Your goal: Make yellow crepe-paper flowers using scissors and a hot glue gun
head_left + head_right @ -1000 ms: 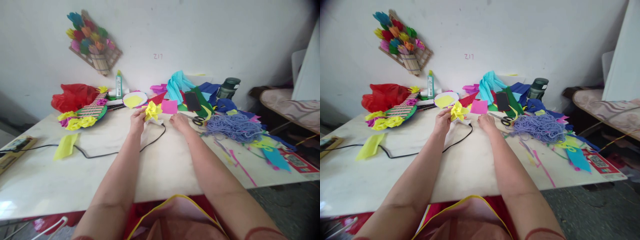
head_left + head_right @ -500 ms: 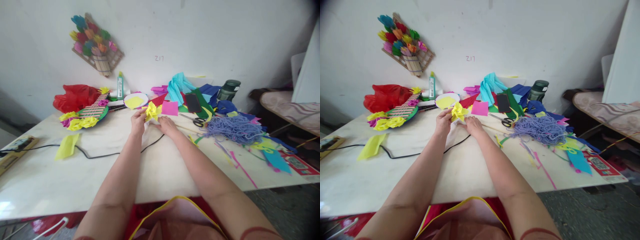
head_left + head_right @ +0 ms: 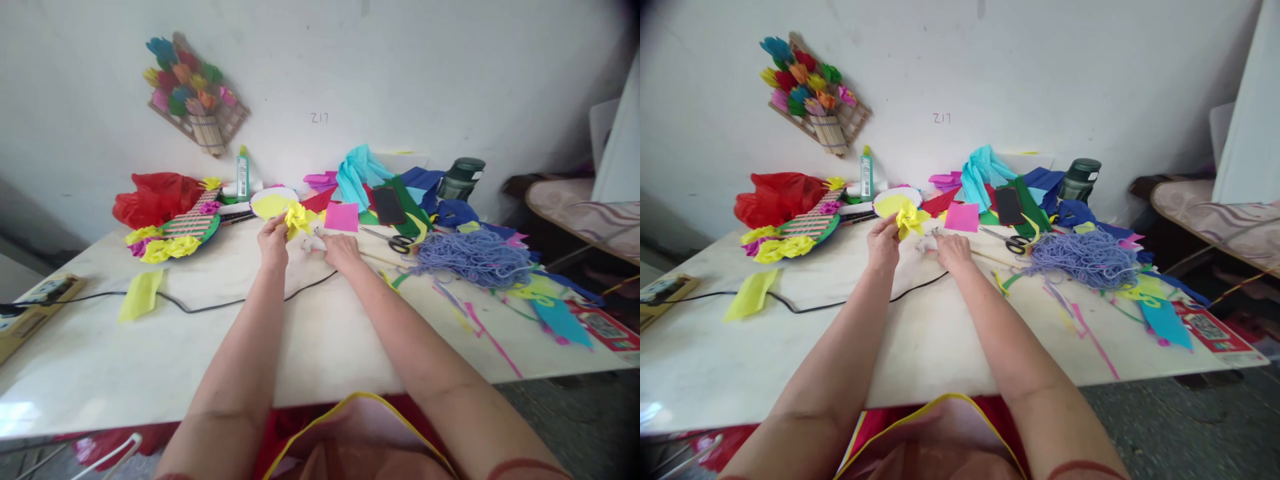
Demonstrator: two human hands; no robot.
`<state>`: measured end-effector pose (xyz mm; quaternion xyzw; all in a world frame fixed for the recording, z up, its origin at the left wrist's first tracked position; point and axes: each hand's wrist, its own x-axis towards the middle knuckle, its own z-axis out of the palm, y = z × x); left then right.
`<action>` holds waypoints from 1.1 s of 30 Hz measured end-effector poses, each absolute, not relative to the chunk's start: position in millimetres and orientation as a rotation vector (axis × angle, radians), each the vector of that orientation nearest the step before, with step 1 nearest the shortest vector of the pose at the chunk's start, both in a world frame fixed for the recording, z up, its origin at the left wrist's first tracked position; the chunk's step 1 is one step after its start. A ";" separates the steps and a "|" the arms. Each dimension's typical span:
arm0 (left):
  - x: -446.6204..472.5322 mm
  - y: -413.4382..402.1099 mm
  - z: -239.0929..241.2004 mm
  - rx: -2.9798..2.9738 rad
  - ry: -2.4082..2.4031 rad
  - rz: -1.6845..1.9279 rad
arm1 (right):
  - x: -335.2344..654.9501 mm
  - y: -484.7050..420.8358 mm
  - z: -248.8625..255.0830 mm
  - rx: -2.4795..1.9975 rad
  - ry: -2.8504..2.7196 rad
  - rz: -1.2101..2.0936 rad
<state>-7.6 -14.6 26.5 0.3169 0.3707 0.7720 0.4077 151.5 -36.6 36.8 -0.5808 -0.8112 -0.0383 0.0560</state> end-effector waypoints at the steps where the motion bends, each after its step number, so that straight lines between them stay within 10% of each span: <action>1: -7.9 -15.3 28.4 0.792 0.926 1.959 | 155.7 -36.9 37.7 -1.772 -2.450 -0.121; 33: -11.4 -10.3 0.3 0.773 0.997 1.642 | 199.0 -21.7 28.9 -0.934 -1.602 1.213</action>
